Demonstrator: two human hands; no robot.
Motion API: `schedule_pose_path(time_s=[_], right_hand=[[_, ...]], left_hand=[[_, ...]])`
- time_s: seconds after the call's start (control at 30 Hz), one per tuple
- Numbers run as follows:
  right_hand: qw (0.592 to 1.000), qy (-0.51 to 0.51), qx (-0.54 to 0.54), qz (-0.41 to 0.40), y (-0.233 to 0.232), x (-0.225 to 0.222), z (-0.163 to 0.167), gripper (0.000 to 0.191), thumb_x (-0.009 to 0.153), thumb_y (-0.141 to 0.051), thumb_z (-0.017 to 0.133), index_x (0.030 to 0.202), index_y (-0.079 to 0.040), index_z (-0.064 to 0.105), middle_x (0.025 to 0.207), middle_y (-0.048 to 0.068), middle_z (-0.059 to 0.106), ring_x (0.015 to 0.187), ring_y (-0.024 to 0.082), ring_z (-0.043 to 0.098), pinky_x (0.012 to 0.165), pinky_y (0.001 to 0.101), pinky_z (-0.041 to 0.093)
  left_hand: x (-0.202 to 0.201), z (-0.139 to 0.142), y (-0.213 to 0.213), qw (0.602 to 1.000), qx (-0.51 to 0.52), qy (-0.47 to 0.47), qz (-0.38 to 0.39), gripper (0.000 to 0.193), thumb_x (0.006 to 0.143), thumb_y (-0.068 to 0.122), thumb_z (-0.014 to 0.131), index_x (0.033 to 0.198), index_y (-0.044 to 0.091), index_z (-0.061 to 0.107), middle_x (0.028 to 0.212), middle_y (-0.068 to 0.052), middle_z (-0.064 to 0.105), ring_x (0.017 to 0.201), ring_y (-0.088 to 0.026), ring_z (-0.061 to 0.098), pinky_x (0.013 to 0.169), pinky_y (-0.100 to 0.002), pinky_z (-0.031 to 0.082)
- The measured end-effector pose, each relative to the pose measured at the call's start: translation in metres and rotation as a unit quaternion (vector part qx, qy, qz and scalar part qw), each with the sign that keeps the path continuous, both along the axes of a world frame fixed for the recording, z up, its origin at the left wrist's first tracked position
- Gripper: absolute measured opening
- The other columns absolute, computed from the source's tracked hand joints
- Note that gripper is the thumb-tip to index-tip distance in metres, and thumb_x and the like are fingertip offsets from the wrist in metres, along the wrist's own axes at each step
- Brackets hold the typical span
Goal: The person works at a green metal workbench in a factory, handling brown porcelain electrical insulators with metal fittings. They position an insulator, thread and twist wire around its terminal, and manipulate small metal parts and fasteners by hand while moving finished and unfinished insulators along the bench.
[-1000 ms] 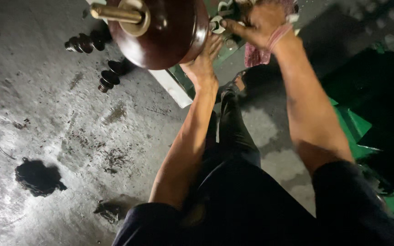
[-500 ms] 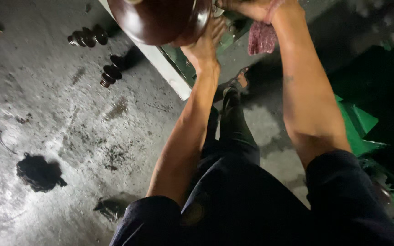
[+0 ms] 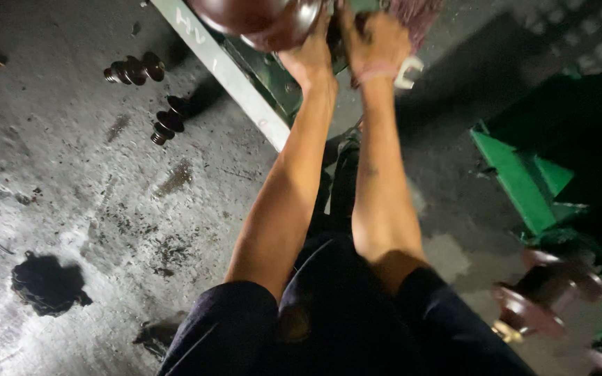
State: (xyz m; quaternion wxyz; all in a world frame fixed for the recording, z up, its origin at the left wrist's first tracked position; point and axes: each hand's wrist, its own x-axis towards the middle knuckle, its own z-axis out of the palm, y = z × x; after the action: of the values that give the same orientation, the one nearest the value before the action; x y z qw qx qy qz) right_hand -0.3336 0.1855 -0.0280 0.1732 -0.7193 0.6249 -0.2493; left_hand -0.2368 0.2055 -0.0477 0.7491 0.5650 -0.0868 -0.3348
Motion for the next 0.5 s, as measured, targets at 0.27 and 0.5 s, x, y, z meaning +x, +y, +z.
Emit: schedule_pose_path(time_s=[0.27, 0.5], right_hand=[[0.963, 0.111, 0.075, 0.236, -0.04, -0.051, -0.015, 0.076, 0.108, -0.066, 0.054, 0.063, -0.007, 0.072, 0.059, 0.02, 0.067, 0.066, 0.04, 0.065, 0.065, 0.052, 0.051], [0.879, 0.125, 0.203, 0.412, -0.131, -0.039, 0.001, 0.077, 0.103, -0.073, 0.055, 0.087, 0.0, 0.076, 0.073, 0.019, 0.07, 0.066, 0.035, 0.067, 0.066, 0.0474, 0.054]], left_hand=[[0.0, 0.017, 0.021, 0.991, 0.074, 0.11, -0.034, 0.03, 0.091, -0.002, 0.072, 0.115, -0.013, 0.059, 0.096, -0.023, 0.073, 0.083, -0.034, 0.077, 0.075, -0.042, 0.066], [-0.001, 0.023, 0.028, 0.992, 0.077, 0.083, -0.051, 0.027, 0.091, -0.006, 0.069, 0.115, -0.017, 0.064, 0.103, -0.028, 0.073, 0.092, -0.038, 0.077, 0.083, -0.043, 0.067]])
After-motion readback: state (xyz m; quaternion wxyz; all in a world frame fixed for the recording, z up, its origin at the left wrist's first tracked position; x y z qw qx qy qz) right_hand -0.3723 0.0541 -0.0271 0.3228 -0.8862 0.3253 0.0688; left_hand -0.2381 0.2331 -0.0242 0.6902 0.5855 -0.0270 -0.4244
